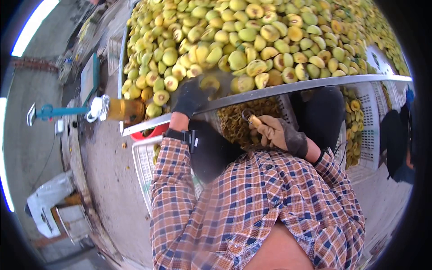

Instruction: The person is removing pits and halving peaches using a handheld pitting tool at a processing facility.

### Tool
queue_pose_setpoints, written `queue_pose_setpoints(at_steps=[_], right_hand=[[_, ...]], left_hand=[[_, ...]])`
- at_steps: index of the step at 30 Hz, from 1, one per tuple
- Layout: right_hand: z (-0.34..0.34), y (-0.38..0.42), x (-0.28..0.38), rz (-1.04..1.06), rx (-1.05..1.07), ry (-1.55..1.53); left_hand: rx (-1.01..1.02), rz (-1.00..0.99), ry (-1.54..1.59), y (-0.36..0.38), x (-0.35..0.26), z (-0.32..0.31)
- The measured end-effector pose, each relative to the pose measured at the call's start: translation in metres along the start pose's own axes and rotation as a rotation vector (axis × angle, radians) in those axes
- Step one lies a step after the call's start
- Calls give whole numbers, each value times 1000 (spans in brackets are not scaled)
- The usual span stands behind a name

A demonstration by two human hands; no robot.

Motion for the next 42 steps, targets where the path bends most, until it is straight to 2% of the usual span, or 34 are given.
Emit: queue_pose_setpoints(at_steps=[2, 3, 5, 6, 7, 8, 10, 12, 13, 16, 20, 21, 23, 25, 26, 29, 31, 34, 36, 37, 38, 40, 41, 42], right_hand=[[3, -3, -8, -40, -32, -128], [3, -2, 1, -51, -54, -94], [-1, -3, 21, -93, -87, -40], [-4, -8, 29, -50, -88, -71], [-7, -14, 35, -13, -85, -103], [-10, -19, 42, 21, -78, -131], [-19, -29, 55, 69, -63, -118], [-24, -36, 65, 116, -83, -73], [-23, -37, 72, 277, -114, -27], [-21, -35, 77, 302, -148, 16], [-21, -35, 75, 512, -94, 251], [-21, -35, 74, 534, -96, 281], [-21, -33, 74, 595, -123, 329], [-21, -31, 77, 670, -175, 363], [-21, -31, 77, 655, -169, 369], [-19, -31, 78, 638, -146, 387], [-13, -33, 78, 670, -118, 413], [-13, -26, 85, 652, -45, 650], [-8, -28, 80, 646, -4, 632], [-10, -28, 82, 647, 19, 624], [-3, -34, 75, 412, -7, 349], [-14, -28, 65, -49, -55, -191], [-21, -26, 61, -62, -4, -369], [-24, -27, 50, -64, 2, -411]], left_hand=[[83, -9, -59, -17, -11, -19], [154, 73, -86, -19, -13, -22], [154, 78, 588, -13, -27, -16], [156, 85, 922, -8, -32, -14], [5, 37, 1052, -4, -38, -2], [62, 153, 1252, 6, -41, -7], [62, 203, 1755, 18, -51, -16], [57, 7, 1486, 32, -84, 15], [57, -89, 1348, 37, -98, 29], [237, 178, 1996, 48, -89, 5], [146, 203, 1865, 52, -84, 2], [186, 138, 1860, 54, -83, 1], [-16, 79, 1264, 49, -43, -34], [-126, 69, 957, 49, -39, -33], [-145, 87, 951, 50, -40, -38], [-36, 122, 1277, 48, -62, -21], [-7, 67, 1265, 48, -78, -2], [-19, -15, 885, 53, -83, 12], [88, 62, 829, 54, -69, -3], [13, 87, 922, 55, -61, -15], [-64, 112, 1013, 58, -51, -36], [-153, 121, 1102, 53, -54, -35], [-157, 111, 1100, 51, -57, -32], [-159, 103, 1098, 50, -65, -21]])
Point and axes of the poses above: each hand's wrist, its own y-axis away from the middle knuckle, its own z-axis out of the back of the hand, x = y × z, the point moved 8 cm from there along -y, towards the middle knuckle, and after that the axes turned 15 degrees about -y, right-handed, at the moved point
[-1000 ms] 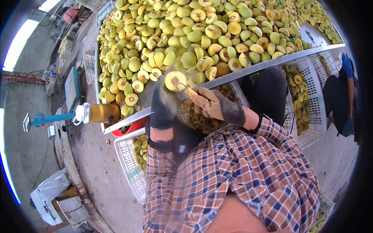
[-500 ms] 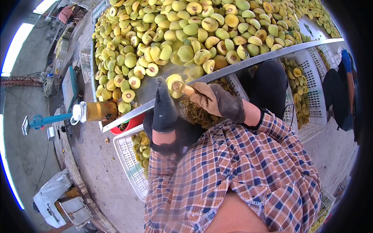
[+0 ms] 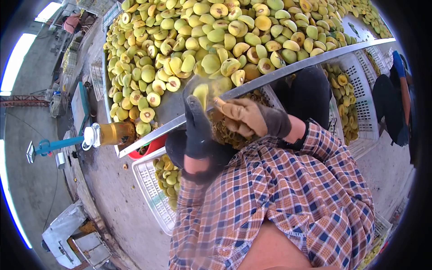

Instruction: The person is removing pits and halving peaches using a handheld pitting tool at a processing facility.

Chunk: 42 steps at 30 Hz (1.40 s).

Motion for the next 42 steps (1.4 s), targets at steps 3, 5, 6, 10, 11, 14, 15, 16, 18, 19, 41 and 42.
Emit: queue_pose_setpoints(at_steps=[3, 5, 6, 10, 11, 14, 15, 16, 18, 19, 41, 42], right_hand=[[-7, 5, 1, -26, -46, 208], [7, -8, 1, 266, 50, 420], [-2, -6, 11, 414, 99, 525], [0, 3, -16, -116, 19, 27], [-3, 2, -16, -96, 38, 68], [-8, -6, -33, -234, 159, 15], [-9, -10, -43, -406, 240, -125], [-12, -2, -41, -378, 345, -220], [-11, 14, -35, -339, 401, -263], [-5, 17, -35, -324, 351, -206], [49, 31, 10, 105, -225, 267], [43, 26, 14, 123, -216, 272]], left_hand=[[2, -9, -7, 3, -36, -4], [-57, 88, -7, 9, -37, -4], [-41, 109, 141, 11, -38, -7], [-63, 37, 99, 12, -57, -14], [-60, -3, 7, 10, -56, -12], [186, 229, 549, 14, -46, -31], [278, 204, 632, 13, -49, -38], [375, 175, 714, 12, -56, -45], [136, 29, 413, 1, -55, -20], [-30, -180, 168, -7, -57, -4], [351, 176, 269, -43, -32, -10], [264, 185, 339, -29, -49, -13]])
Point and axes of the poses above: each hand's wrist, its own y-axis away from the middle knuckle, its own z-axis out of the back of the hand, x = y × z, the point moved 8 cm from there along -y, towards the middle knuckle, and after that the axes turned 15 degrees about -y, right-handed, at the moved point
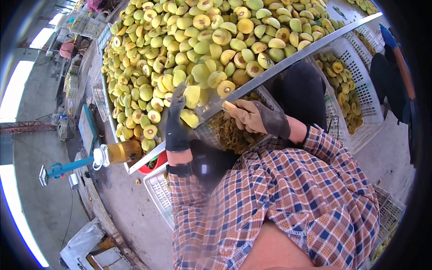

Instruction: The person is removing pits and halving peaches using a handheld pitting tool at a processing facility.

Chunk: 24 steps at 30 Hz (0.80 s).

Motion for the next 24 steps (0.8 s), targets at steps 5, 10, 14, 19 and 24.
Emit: queue_pose_setpoints(at_steps=[5, 10, 14, 19, 24], right_hand=[[-27, -17, 17, 422, 49, 179], [-31, -10, 22, 600, 0, 314], [-25, -7, 26, 630, -29, 566], [-25, -4, 31, 696, 100, 653], [-16, -26, 20, 476, 292, 679]], left_hand=[[17, 184, 72, 20, 44, -7], [74, 235, 204, 28, 42, -22], [87, 184, 161, 31, 42, -20], [6, 169, -101, 27, 40, -1], [-133, -28, -350, 11, 55, 21]])
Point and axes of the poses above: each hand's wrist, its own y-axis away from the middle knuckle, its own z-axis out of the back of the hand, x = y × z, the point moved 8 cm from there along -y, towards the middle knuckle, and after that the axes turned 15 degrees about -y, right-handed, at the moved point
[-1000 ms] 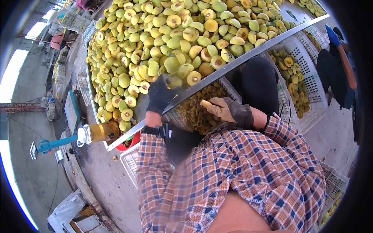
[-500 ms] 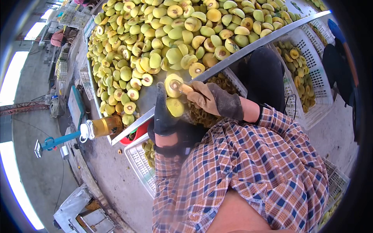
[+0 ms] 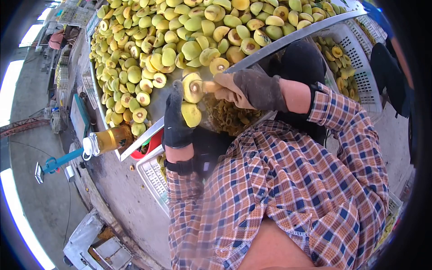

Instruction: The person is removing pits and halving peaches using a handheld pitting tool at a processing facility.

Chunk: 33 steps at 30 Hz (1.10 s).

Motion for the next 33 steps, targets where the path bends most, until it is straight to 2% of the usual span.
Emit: queue_pose_setpoints(at_steps=[2, 4, 5, 7, 9, 11, 12, 13, 16, 17, 19, 20, 21, 22, 23, 25, 26, 27, 29, 30, 31, 32, 33], right_hand=[[-4, -5, -21, -110, 78, -233], [-17, 8, 20, -403, 184, -726], [-20, 1, 7, -87, 63, -615], [-10, 4, 19, 200, -94, -206], [-6, 5, 21, 268, -140, -29], [-1, -1, 8, 62, -47, 144], [4, -2, 4, -39, 3, 232], [8, -3, 10, -36, 18, 315], [13, -4, 9, -39, 7, 284], [10, -4, 11, 50, -23, 193], [5, -3, 13, 238, -86, 18], [3, -1, 9, 193, -75, 90], [1, 3, 5, 145, -63, 159], [-2, 6, 0, 91, -52, 225], [-2, 2, -15, -59, 42, 373], [3, 2, 1, -69, 53, 262], [7, 1, 7, -69, 54, 212], [2, -2, -12, 119, -46, 21], [1, 3, 5, -374, -4, -406], [-14, 16, 12, -624, 20, -619], [-31, 11, 11, -510, -113, -891], [-39, 16, 5, -581, -21, -927], [-41, 19, 13, -652, 72, -958]], left_hand=[[86, 5, 135, 5, -13, -7], [237, 52, 389, 13, -40, -23], [140, 46, 310, 12, -41, -26], [143, 58, 328, 13, -44, -28], [150, 73, 337, 13, -46, -30], [148, 84, 348, 13, -49, -30], [148, 41, 238, 14, -55, -29], [146, -1, 128, 15, -62, -26], [114, -64, 8, 14, -67, -21], [103, -99, -8, 16, -70, -21], [53, -36, 78, 13, -56, -23], [26, -7, 122, 11, -49, -24], [107, -126, -156, 9, -52, -24], [182, -163, -315, 9, -52, -23], [252, -212, -471, 10, -52, -22], [377, -157, -544, 6, -51, -25], [290, -151, -414, 7, -57, -21], [200, -149, -283, 10, -62, -20], [91, -180, -113, 10, -57, -19], [-51, -367, -241, 17, -72, -22], [-24, -340, -249, 17, -74, -23], [5, -310, -258, 18, -76, -24], [64, -141, -41, 15, -57, -23]])
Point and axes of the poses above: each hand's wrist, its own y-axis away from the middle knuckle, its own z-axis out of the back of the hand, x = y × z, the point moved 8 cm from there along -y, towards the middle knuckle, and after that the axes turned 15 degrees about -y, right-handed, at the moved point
